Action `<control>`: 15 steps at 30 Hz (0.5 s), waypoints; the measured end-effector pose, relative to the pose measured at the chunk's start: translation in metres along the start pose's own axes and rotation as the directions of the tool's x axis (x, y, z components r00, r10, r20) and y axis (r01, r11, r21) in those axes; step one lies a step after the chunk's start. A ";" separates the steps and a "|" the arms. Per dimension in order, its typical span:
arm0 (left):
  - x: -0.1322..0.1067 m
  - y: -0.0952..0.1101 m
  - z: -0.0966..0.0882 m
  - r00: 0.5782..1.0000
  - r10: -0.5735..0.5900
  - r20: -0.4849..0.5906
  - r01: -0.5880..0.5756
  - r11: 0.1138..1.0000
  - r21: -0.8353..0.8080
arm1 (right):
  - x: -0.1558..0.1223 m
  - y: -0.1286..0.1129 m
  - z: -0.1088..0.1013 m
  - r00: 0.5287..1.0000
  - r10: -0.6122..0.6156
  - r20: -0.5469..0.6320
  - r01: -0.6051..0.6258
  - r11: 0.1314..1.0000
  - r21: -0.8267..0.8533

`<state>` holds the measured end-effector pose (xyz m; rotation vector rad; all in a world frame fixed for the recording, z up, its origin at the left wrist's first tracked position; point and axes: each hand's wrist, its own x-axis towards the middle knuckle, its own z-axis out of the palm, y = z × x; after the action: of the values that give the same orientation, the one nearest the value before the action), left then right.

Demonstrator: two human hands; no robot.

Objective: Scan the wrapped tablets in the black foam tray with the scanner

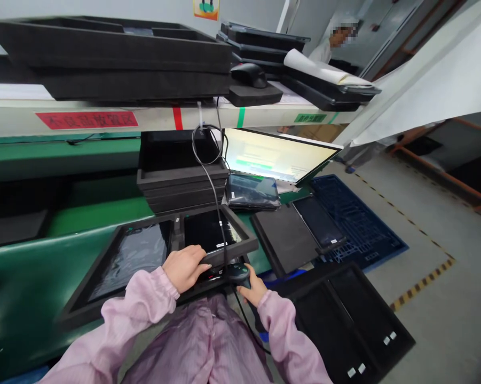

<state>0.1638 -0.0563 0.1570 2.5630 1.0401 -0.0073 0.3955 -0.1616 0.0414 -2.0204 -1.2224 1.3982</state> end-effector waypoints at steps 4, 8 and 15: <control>0.001 0.000 -0.003 1.000 0.011 -0.021 -0.011 1.000 0.002 | 0.001 -0.002 -0.001 1.000 -0.001 -0.008 0.001 0.999 -0.037; 0.001 -0.003 0.000 1.000 0.014 -0.016 -0.014 1.000 0.007 | 0.002 0.000 -0.001 1.000 0.015 -0.010 -0.015 1.000 -0.001; -0.012 0.005 0.049 1.000 0.002 0.003 -0.002 0.999 -0.034 | -0.002 0.040 -0.022 0.973 0.092 -0.213 -0.041 0.972 0.232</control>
<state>0.1649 -0.0848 0.1146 2.5330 1.0273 0.0073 0.4321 -0.1816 0.0226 -2.0089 -0.8661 1.2376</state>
